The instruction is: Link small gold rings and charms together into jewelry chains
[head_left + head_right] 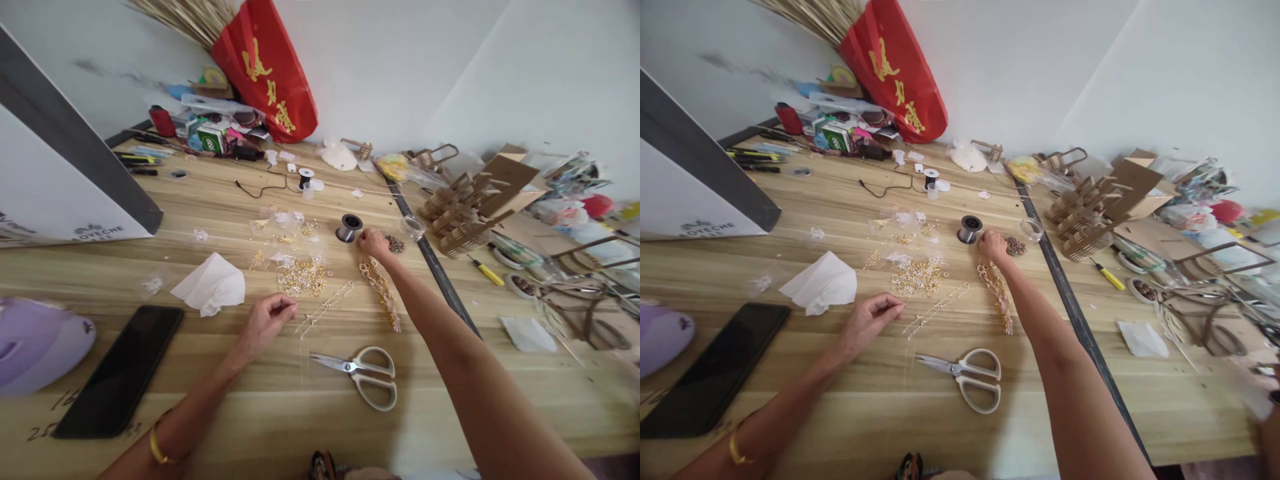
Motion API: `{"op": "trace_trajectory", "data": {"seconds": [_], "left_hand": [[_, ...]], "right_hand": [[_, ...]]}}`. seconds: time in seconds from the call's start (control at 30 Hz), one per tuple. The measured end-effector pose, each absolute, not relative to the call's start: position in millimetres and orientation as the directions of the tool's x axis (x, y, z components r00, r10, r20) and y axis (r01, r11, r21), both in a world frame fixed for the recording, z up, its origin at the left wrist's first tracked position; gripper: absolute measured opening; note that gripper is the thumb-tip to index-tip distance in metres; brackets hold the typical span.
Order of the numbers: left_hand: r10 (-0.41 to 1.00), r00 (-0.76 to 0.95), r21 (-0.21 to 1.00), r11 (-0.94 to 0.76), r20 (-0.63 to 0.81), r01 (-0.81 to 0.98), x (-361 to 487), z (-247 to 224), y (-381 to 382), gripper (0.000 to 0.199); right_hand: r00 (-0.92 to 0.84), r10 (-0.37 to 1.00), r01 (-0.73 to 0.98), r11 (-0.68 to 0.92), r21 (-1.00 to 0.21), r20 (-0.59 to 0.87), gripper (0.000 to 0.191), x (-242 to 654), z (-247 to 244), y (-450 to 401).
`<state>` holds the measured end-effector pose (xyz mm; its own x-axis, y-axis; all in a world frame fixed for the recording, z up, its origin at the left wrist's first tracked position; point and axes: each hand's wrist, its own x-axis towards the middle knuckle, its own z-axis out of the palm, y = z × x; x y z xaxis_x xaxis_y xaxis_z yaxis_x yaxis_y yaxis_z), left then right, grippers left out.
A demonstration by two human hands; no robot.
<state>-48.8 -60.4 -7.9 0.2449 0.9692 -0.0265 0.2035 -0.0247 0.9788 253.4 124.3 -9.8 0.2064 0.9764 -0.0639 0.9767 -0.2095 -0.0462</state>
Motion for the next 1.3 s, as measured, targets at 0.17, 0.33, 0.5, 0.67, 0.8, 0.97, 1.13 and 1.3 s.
{"op": "trace_trajectory", "data": {"seconds": [0.17,0.33,0.5,0.67,0.8,0.97,1.13,1.3], "left_hand": [[0.966,0.258,0.975,-0.03,-0.029,0.221,-49,-9,-60,0.02],[0.967,0.254,0.978,-0.021,-0.034,0.21,-49,-10,-59,0.02],[0.966,0.255,0.98,-0.019,-0.033,0.198,-49,-10,-60,0.02],[0.966,0.256,0.98,-0.014,-0.038,0.198,-49,-9,-60,0.02],[0.968,0.25,0.98,-0.01,-0.04,0.198,-49,-8,-60,0.02],[0.968,0.249,0.981,-0.018,-0.031,0.193,-48,-8,-60,0.019],[0.966,0.256,0.982,-0.019,-0.03,0.187,-48,-11,-60,0.018],[0.968,0.247,0.983,-0.013,-0.033,0.183,-48,-13,-59,0.019]], "right_hand": [[0.187,0.978,0.982,-0.188,-0.013,-0.091,0.028,259,-10,121],[0.164,0.981,0.986,-0.163,0.014,-0.103,0.028,264,-9,115],[0.15,0.984,0.988,-0.146,0.049,-0.099,0.03,270,-6,114],[0.095,0.991,0.993,-0.087,0.084,-0.095,0.031,273,-1,115],[-0.004,0.996,0.994,0.014,0.113,-0.087,0.03,270,4,109],[-0.219,0.97,0.958,0.234,0.168,-0.101,0.03,259,16,89],[-0.377,0.905,0.878,0.417,0.235,-0.197,0.031,247,22,78],[-0.415,0.874,0.831,0.477,0.285,-0.251,0.031,242,16,86]]}}
